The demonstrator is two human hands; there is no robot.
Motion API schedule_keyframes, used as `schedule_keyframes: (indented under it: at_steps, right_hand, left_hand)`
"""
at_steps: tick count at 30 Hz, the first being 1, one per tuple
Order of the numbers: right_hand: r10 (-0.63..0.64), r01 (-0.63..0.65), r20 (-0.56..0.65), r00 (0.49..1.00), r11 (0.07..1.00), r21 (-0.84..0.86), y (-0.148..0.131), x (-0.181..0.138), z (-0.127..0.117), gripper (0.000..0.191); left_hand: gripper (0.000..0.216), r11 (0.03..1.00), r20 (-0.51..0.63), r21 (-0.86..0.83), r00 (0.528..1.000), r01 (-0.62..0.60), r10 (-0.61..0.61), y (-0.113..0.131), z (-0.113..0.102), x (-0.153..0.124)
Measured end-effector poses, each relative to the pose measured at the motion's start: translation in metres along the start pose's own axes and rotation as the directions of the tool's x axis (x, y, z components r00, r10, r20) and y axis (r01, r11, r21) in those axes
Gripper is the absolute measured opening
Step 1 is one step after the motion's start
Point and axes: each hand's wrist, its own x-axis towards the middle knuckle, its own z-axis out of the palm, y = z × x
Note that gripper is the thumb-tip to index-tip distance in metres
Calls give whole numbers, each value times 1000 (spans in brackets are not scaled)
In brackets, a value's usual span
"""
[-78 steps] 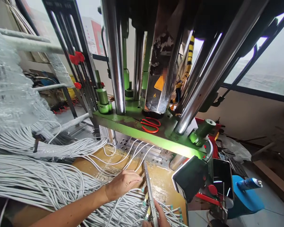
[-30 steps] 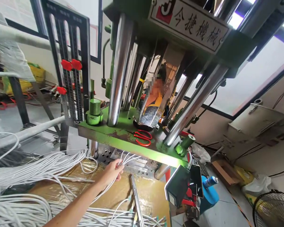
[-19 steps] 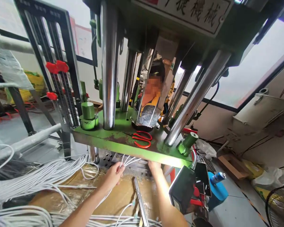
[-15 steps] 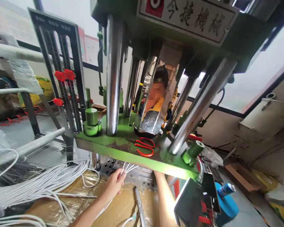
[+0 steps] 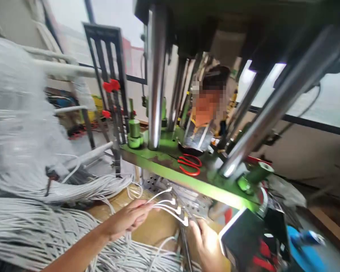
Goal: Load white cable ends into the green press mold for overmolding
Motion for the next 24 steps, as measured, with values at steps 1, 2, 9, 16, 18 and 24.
schedule_keyframes:
  at_steps: [1, 2, 9, 16, 18, 24]
  right_hand:
    - [38, -39, 51, 998, 999, 19, -4, -11, -4, 38]
    - [71, -75, 92, 993, 996, 42, -7, -20, -7, 38]
    - [197, -206, 98, 975, 974, 91, -12, -56, -5, 44]
    - [257, -278, 153, 954, 950, 141, -20, -65, -7, 47]
    - [257, -280, 156, 954, 947, 157, -23, -64, -9, 47]
    - [243, -301, 244, 939, 923, 238, -17, -65, -6, 49]
  left_hand:
    - [68, 999, 20, 13, 999, 41, -41, 0, -1, -8]
    - [70, 996, 33, 26, 996, 82, -83, -2, -1, -13]
    - [69, 971, 125, 1, 963, 240, -238, -18, 10, -30]
    - [66, 962, 175, -18, 948, 273, -266, -18, 9, -37]
    - [66, 960, 180, -28, 946, 279, -270, -19, 10, -38]
    - [63, 950, 194, -50, 936, 307, -292, -23, 9, -38]
